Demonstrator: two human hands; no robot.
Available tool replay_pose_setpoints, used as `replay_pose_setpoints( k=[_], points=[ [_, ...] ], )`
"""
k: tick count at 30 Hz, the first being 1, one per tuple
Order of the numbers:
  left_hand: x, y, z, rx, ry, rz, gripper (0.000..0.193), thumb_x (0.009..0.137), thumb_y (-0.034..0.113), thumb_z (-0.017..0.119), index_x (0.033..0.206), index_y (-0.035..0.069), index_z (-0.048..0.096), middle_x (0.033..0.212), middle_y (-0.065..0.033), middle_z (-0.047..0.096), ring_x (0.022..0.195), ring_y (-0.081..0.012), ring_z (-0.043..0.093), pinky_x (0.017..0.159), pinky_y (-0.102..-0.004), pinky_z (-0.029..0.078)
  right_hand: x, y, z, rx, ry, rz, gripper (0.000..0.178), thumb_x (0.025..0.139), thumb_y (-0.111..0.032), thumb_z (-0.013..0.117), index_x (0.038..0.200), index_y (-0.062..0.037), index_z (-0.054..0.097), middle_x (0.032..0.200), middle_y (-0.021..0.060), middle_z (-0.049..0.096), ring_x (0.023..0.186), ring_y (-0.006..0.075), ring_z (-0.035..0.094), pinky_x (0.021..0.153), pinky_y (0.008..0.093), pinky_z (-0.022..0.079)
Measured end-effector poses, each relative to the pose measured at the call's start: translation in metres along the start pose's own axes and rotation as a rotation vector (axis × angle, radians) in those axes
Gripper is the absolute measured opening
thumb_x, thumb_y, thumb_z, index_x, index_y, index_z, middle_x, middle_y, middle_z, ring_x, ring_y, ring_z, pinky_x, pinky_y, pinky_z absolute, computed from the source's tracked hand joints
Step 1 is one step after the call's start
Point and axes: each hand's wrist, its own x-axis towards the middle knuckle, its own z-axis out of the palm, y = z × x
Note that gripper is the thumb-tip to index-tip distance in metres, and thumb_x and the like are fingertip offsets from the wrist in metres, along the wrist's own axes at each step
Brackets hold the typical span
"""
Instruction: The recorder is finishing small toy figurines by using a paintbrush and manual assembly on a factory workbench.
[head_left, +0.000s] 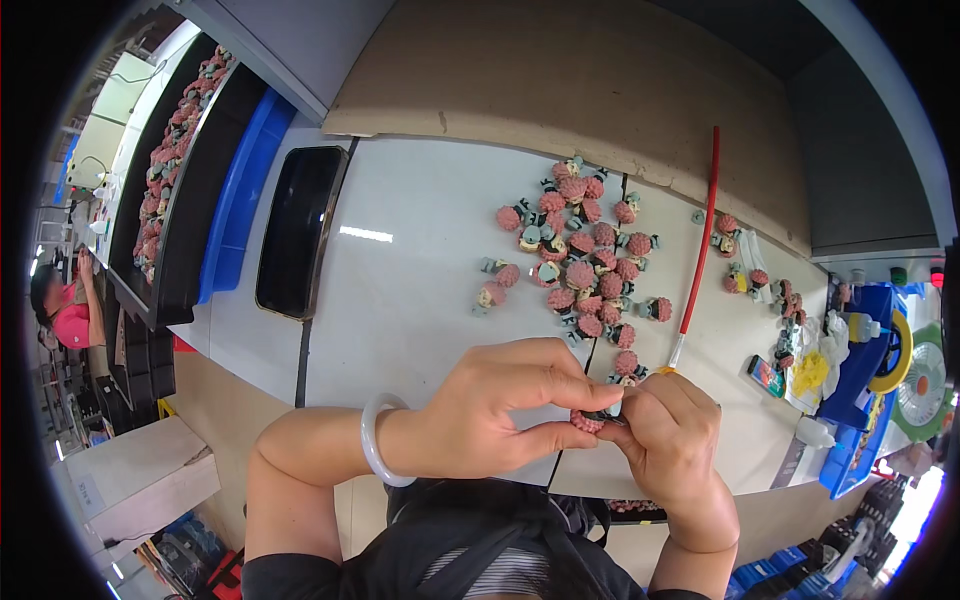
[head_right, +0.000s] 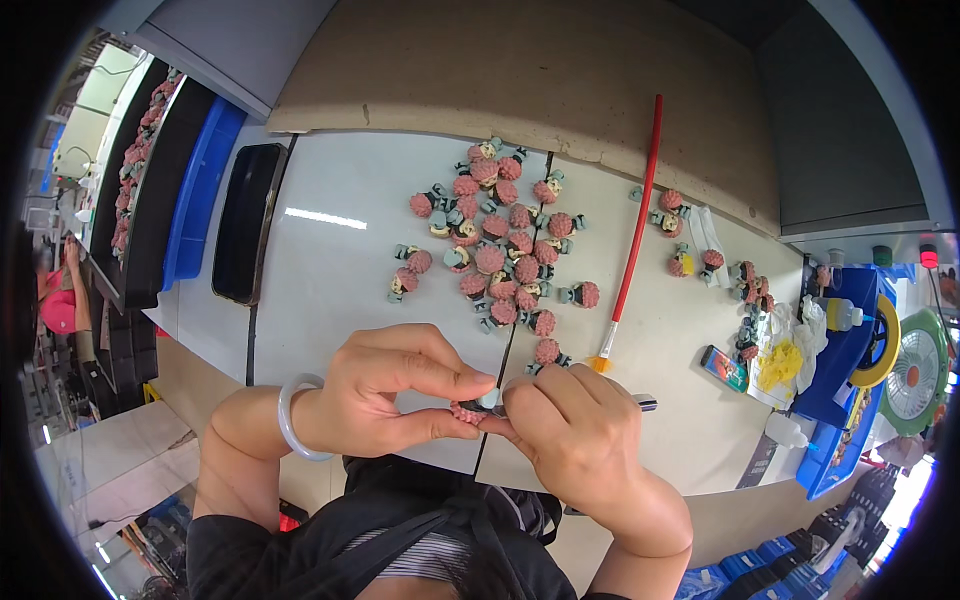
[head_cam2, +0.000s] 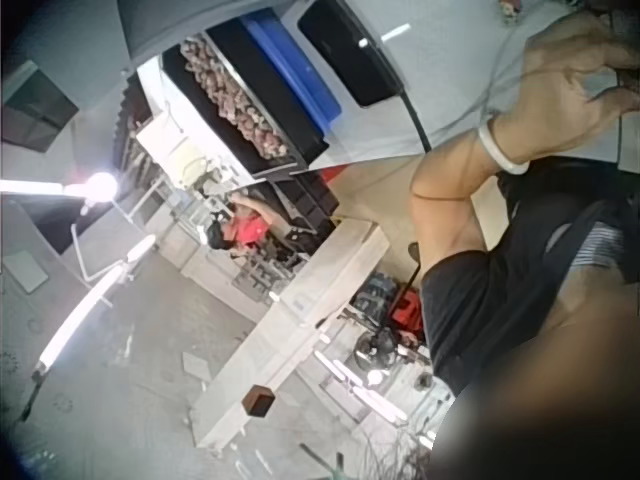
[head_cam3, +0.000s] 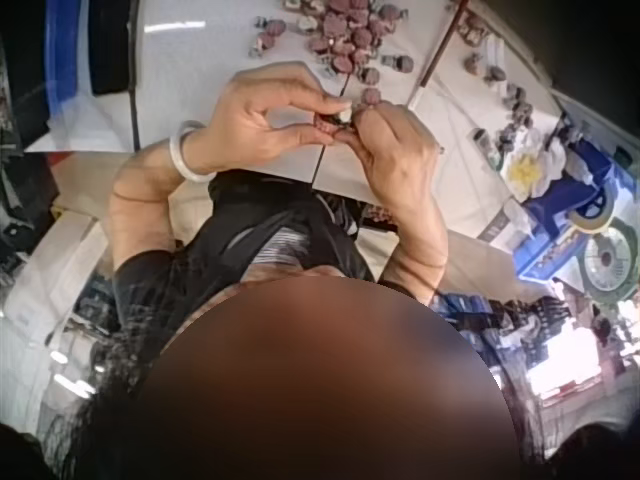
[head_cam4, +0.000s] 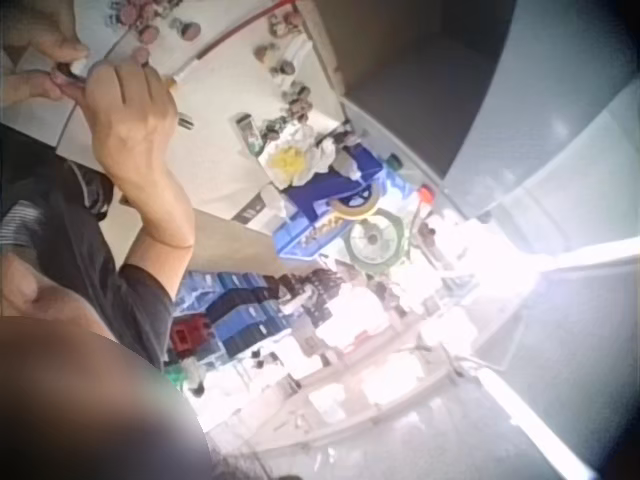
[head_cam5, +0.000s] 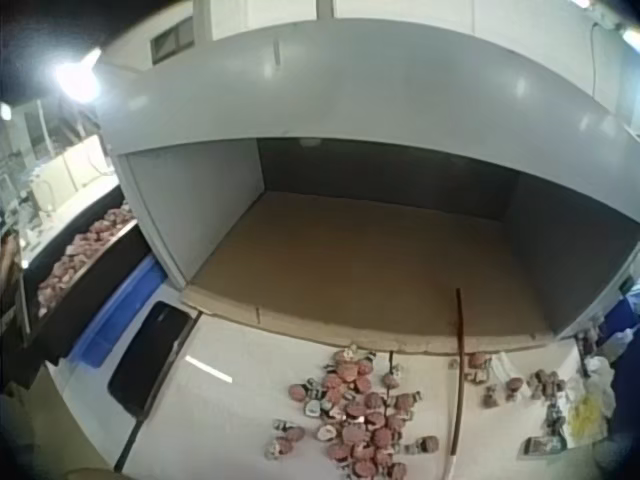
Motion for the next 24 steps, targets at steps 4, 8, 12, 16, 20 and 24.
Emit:
replay_pose_setpoints(
  k=[4,8,12,16,20,24],
  points=[
    [0.0006,0.0013,-0.0007,0.012,-0.015,-0.004,0.038,0.061,-0.003,0.075,0.096,0.0,0.064,0.079,-0.0096,0.06,0.068,-0.0165,0.059,0.059,-0.0242,0.049,-0.0007,0.0005,-0.0014,0.008,-0.01,-0.005,0.028,0.057,-0.021,0.072,0.064,-0.0075,0.048,0.058,0.0028,0.041,0.048,0.0187,0.044,0.042,0.0302,0.034],
    [0.0,0.0002,-0.0002,0.0,-0.006,-0.003,0.038,0.06,-0.003,0.075,0.096,0.0,0.064,0.079,-0.0094,0.06,0.068,-0.0164,0.059,0.058,-0.0241,0.049,0.0002,0.0011,0.002,0.035,0.023,-0.007,0.029,0.056,-0.021,0.072,0.064,-0.0074,0.048,0.058,0.0027,0.041,0.048,0.0188,0.044,0.042,0.0302,0.034],
    [0.001,0.0002,-0.0009,-0.006,-0.004,0.002,0.037,0.06,-0.002,0.075,0.095,0.0,0.064,0.081,-0.0103,0.061,0.068,-0.0165,0.059,0.058,-0.0246,0.049,0.0002,0.0022,0.0016,0.022,0.015,-0.011,0.029,0.057,-0.022,0.072,0.063,-0.0072,0.048,0.057,0.0025,0.041,0.048,0.0188,0.045,0.041,0.0299,0.034],
    [0.001,0.002,-0.0016,-0.043,-0.029,-0.045,0.035,0.062,-0.004,0.074,0.095,-0.001,0.064,0.085,-0.0118,0.062,0.072,-0.0173,0.06,0.062,-0.0256,0.05,-0.0002,0.0029,-0.0024,0.003,0.04,-0.059,0.031,0.058,-0.025,0.072,0.063,-0.0072,0.048,0.056,0.0022,0.041,0.045,0.0182,0.044,0.039,0.029,0.033],
    [-0.0019,0.0023,0.0009,-0.324,-0.043,-0.235,0.033,0.065,-0.009,0.069,0.097,-0.002,0.061,0.092,-0.0137,0.062,0.083,-0.0193,0.06,0.071,-0.0275,0.051,-0.0042,0.004,-0.0027,-0.014,0.129,-0.053,0.033,0.06,-0.031,0.072,0.063,-0.0075,0.048,0.055,0.0018,0.041,0.043,0.0176,0.043,0.037,0.0284,0.032],
    [-0.0037,0.0019,0.0022,-0.451,-0.045,-0.34,0.035,0.067,-0.011,0.067,0.1,-0.002,0.06,0.095,-0.0142,0.061,0.087,-0.0197,0.06,0.073,-0.0281,0.051,-0.0052,0.0021,-0.0022,-0.031,0.088,-0.033,0.038,0.064,-0.039,0.067,0.064,-0.0061,0.049,0.053,0.0024,0.042,0.043,0.0189,0.043,0.038,0.0293,0.032]
  ],
)
